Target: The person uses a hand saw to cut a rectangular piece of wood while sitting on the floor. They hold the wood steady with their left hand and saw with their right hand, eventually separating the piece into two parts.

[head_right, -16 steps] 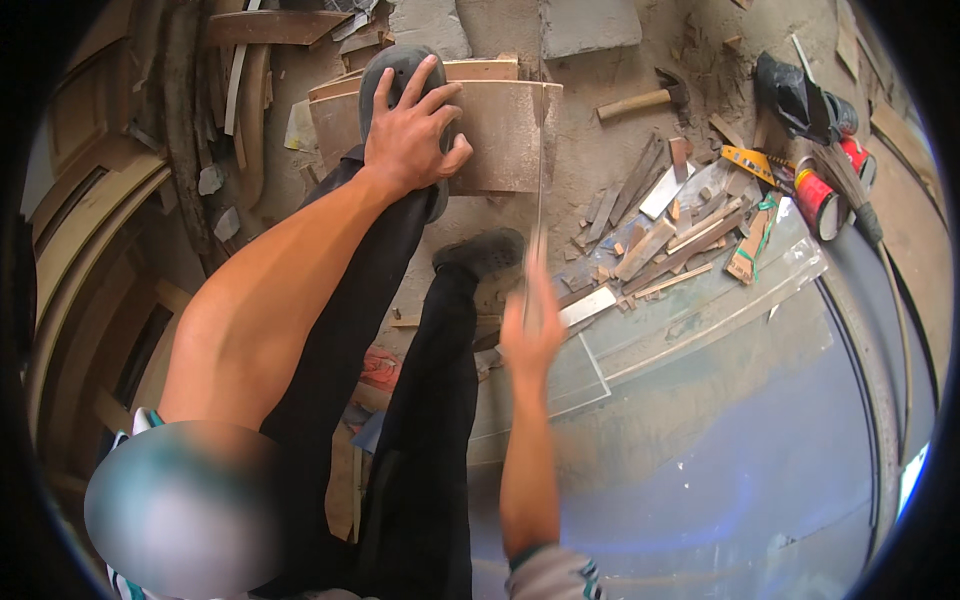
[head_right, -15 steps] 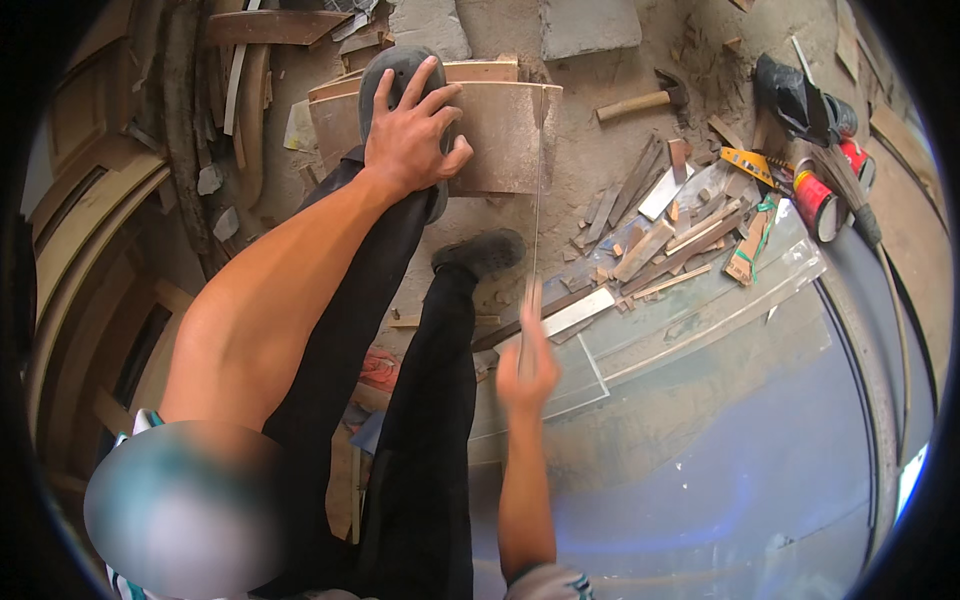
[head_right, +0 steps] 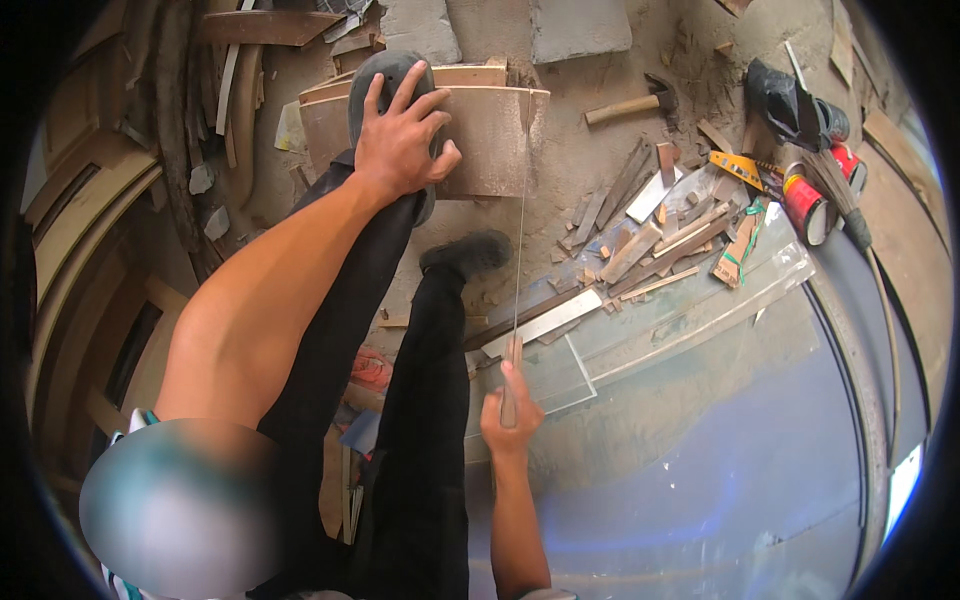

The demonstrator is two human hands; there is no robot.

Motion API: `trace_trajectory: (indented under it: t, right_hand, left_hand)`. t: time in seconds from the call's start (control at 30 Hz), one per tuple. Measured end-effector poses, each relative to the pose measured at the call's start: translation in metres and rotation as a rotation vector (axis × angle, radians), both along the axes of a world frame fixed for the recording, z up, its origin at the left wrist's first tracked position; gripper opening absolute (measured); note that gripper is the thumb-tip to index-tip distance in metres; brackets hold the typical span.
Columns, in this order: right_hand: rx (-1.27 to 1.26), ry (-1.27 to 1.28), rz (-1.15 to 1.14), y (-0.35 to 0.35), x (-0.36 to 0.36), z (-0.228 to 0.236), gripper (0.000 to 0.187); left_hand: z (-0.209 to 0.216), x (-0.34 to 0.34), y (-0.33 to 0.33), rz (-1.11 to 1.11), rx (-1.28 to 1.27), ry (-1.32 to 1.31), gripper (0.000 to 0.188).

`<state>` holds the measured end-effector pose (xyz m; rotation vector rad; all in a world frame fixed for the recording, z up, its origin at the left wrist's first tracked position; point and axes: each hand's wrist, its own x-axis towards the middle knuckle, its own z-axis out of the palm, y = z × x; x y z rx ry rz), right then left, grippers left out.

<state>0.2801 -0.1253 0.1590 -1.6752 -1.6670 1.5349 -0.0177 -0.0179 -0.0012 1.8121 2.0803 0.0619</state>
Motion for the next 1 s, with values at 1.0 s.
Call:
trace_trajectory:
  t: [1.0]
  right_hand:
    - [0.016,-0.152,0.034,0.057,-0.028,-0.049,0.047]
  left_hand:
    - [-0.003,0.004,0.002,-0.018,-0.013,0.003,0.038]
